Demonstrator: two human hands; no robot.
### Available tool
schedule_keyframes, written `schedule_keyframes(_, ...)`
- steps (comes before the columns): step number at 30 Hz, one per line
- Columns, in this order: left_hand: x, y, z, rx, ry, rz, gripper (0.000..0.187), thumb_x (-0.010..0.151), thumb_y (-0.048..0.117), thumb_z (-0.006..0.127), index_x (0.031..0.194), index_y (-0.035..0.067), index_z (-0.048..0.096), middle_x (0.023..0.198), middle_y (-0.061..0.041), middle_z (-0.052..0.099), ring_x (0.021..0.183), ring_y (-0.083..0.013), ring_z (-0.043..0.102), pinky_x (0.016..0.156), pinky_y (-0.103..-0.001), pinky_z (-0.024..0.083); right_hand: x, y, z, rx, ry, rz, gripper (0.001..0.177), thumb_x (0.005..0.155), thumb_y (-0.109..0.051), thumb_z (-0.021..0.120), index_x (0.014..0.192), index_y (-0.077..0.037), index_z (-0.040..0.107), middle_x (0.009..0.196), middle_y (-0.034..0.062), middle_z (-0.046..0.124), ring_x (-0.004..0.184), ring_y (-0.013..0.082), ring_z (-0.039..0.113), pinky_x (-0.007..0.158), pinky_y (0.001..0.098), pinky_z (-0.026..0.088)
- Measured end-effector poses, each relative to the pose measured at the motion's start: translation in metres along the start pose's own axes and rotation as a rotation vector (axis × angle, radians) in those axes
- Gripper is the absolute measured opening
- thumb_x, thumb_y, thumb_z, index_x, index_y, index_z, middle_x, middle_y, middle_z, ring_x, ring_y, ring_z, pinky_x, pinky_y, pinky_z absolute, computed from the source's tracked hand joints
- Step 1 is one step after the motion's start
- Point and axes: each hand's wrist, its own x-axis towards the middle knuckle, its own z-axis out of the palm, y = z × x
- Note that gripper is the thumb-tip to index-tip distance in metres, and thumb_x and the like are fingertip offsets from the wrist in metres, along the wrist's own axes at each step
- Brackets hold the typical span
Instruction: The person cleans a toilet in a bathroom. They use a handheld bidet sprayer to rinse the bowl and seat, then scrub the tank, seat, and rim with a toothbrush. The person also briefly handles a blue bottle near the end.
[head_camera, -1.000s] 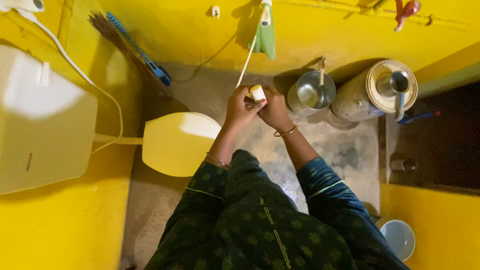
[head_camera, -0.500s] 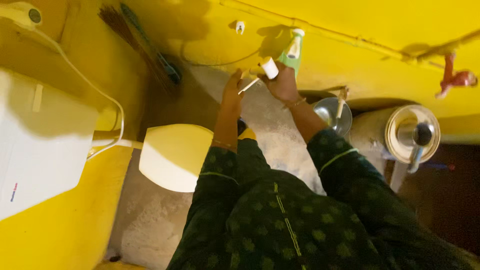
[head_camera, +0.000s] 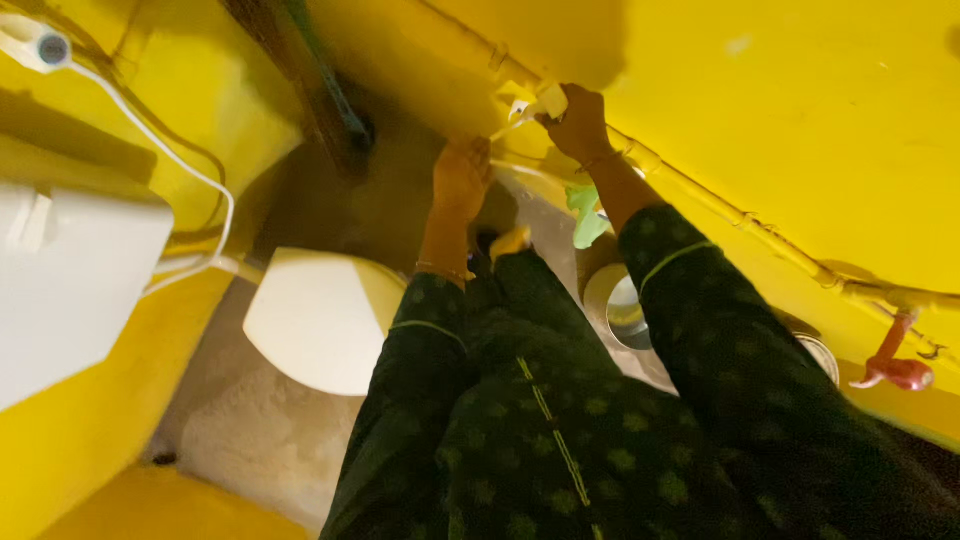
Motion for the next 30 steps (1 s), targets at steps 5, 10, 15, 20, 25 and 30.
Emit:
schedule_keyframes(5, -0.002, 0.016, 0.003, -0.354, 0.118, -0.053, 0.060, 0.117, 0.054, 0.040, 0.148, 0.003, 0.047, 0.161, -0.014, 0.046, 0.149, -0.0377, 0.039, 0.129, -0.052, 0.023, 0.004, 0.022, 0.024, -0.027, 0.103, -0.125, 0.043, 0.077, -0.027, 0.088, 0.107, -0.001, 0.073, 0.091, 0.0188, 0.074, 0.077, 0.0373, 0.070, 0.072, 0.0477, 0.054)
schedule_keyframes(10, -0.008, 0.036, 0.022, -0.269, 0.160, -0.036, 0.075, 0.102, 0.057, 0.037, 0.155, 0.004, 0.038, 0.165, -0.014, 0.036, 0.154, -0.0307, 0.029, 0.122, -0.051, 0.018, 0.000, 0.022, 0.032, 0.202, -0.144, 0.056, 0.032, 0.077, -0.021, 0.088, 0.102, -0.005, 0.075, 0.086, 0.0184, 0.073, 0.079, 0.0395, 0.070, 0.074, 0.0459, 0.055)
schedule_keyframes(15, -0.023, 0.049, 0.040, -0.250, 0.220, 0.051, 0.081, 0.100, 0.058, 0.042, 0.160, 0.004, 0.031, 0.168, -0.014, 0.031, 0.157, -0.0289, 0.024, 0.124, -0.051, 0.013, 0.023, 0.032, 0.038, 0.223, -0.097, -0.034, 0.034, 0.076, -0.021, 0.090, 0.100, -0.004, 0.072, 0.089, 0.0203, 0.072, 0.079, 0.0415, 0.070, 0.072, 0.0481, 0.056)
schedule_keyframes(20, -0.033, 0.051, 0.050, -0.319, 0.263, 0.096, 0.079, 0.103, 0.057, 0.045, 0.158, 0.001, 0.033, 0.169, -0.017, 0.031, 0.158, -0.0312, 0.025, 0.127, -0.050, 0.014, 0.034, 0.050, 0.057, 0.051, -0.201, -0.019, 0.032, 0.075, -0.025, 0.091, 0.092, -0.005, 0.072, 0.083, 0.0205, 0.071, 0.077, 0.0452, 0.067, 0.069, 0.0542, 0.053)
schedule_keyframes(25, -0.049, 0.038, 0.050, -0.291, 0.249, 0.108, 0.074, 0.103, 0.055, 0.043, 0.156, 0.003, 0.040, 0.167, -0.012, 0.036, 0.155, -0.0282, 0.029, 0.125, -0.048, 0.015, 0.007, 0.043, 0.071, 0.027, -0.133, -0.067, 0.032, 0.074, -0.026, 0.089, 0.089, -0.007, 0.069, 0.090, 0.0186, 0.067, 0.085, 0.0428, 0.064, 0.075, 0.0532, 0.051)
schedule_keyframes(30, -0.074, 0.026, 0.049, -0.287, 0.338, 0.109, 0.070, 0.103, 0.052, 0.043, 0.154, 0.005, 0.044, 0.163, -0.009, 0.042, 0.154, -0.0256, 0.032, 0.122, -0.049, 0.014, 0.012, 0.020, 0.072, -0.265, -0.026, -0.156, 0.037, 0.066, -0.030, 0.088, 0.085, -0.006, 0.066, 0.101, 0.0176, 0.056, 0.093, 0.0402, 0.057, 0.077, 0.0512, 0.049)
